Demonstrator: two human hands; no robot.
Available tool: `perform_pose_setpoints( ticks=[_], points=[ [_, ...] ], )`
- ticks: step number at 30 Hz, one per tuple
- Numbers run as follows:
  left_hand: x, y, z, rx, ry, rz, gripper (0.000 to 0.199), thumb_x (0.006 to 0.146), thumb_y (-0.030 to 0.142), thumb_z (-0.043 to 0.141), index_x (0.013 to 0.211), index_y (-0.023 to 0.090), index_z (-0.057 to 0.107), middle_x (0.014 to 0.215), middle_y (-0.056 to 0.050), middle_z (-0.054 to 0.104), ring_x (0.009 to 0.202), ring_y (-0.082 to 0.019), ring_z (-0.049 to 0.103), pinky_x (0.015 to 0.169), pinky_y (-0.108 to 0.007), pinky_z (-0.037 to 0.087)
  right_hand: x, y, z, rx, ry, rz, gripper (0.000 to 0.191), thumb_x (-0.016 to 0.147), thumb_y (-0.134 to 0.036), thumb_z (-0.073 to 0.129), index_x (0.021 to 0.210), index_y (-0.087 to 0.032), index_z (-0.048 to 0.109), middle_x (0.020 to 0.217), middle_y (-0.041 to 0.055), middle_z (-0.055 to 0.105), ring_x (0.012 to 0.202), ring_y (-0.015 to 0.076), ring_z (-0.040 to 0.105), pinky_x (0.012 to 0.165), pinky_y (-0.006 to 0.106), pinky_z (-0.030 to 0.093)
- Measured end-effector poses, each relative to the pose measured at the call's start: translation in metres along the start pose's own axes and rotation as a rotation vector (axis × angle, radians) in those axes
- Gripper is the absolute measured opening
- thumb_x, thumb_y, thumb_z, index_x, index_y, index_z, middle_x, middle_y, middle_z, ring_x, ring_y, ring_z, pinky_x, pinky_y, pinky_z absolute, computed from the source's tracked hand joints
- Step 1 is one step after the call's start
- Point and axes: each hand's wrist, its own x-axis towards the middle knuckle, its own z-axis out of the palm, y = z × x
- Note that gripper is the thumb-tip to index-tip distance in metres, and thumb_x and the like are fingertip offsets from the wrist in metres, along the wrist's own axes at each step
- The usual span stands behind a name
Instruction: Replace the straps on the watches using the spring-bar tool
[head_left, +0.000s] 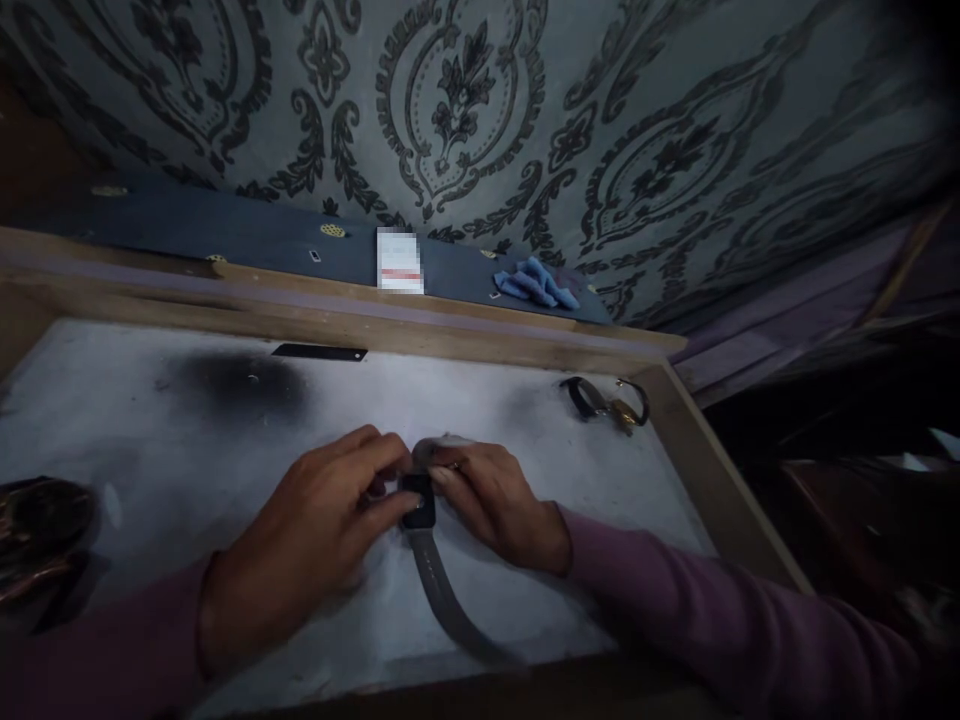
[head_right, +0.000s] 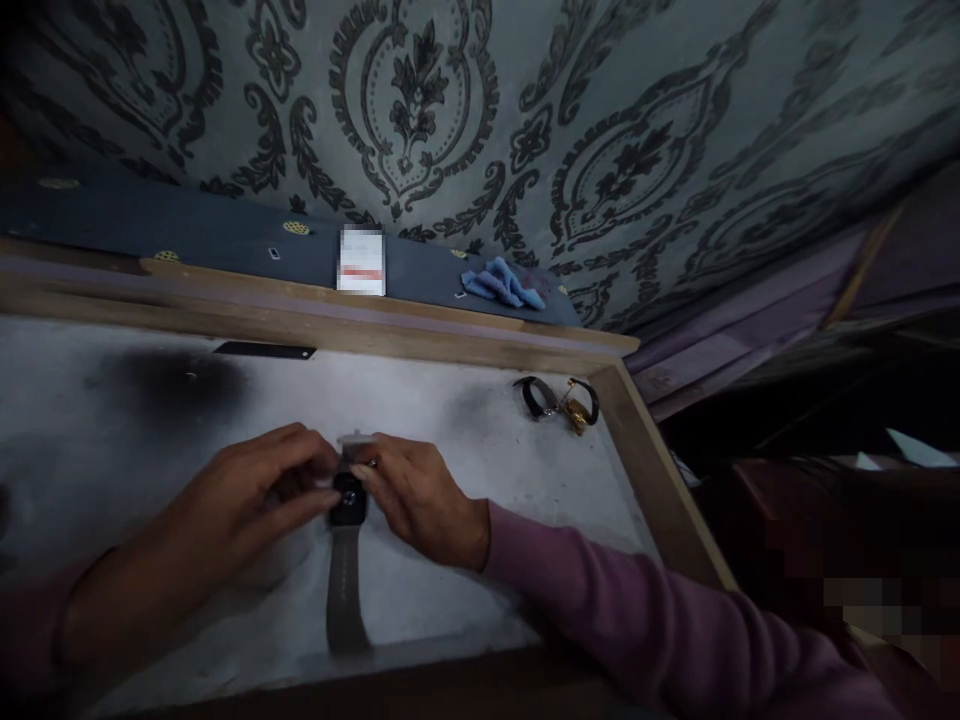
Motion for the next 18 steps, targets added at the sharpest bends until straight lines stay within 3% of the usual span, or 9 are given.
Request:
perform_pose_setpoints(
  ticks=[3,8,15,18],
  points=[
    [-0.0057,0.0049,0.0067,0.119,-0.025,0.025,0.010,0.086,0.022,0.062,0.093,0.024,0.056,0.091,0.003,0.059,0.082,-0.017,0.057,0.071,-0.030,0.042,0.0004,-0.0016,-0.0007,-0.021,0.018,-0.001,0.013,0.100,-0.019,0.039,0.094,-0.020,0.050,0.078,0.0016,0.063,0.069,0.0133,0.061,0.065,0.024,0.052],
    [-0.0030,0.0093,0.0100,0.177,-0.040,0.034,0.023,0.080,0.021,0.070,0.092,0.022,0.051,0.095,0.002,0.061,0.088,-0.020,0.058,0.071,-0.030,0.042,0.0028,-0.0029,-0.0033,0.005,-0.020,0.037,0.013,0.099,-0.018,0.039,0.089,-0.020,0.047,0.070,-0.0013,0.057,0.059,0.0112,0.054,0.057,0.022,0.046],
    [0.0016,0.0067,0.0072,0.201,-0.069,0.044,0.031,0.077,0.026,0.074,0.088,0.023,0.045,0.093,0.001,0.060,0.085,-0.020,0.058,0.069,-0.030,0.042,0.0034,-0.0029,-0.0021,0.272,-0.037,0.309,0.015,0.099,-0.021,0.041,0.083,-0.020,0.045,0.062,-0.0043,0.054,0.048,0.0079,0.048,0.049,0.020,0.040],
    [0.0025,0.0035,0.0085,0.168,-0.056,0.048,0.032,0.076,0.026,0.075,0.087,0.023,0.045,0.093,0.002,0.060,0.083,-0.019,0.058,0.070,-0.030,0.042,0.0027,-0.0028,-0.0013,0.338,-0.037,0.345,0.015,0.098,-0.022,0.042,0.084,-0.019,0.046,0.063,-0.0033,0.056,0.048,0.0074,0.049,0.048,0.019,0.042]
  ],
)
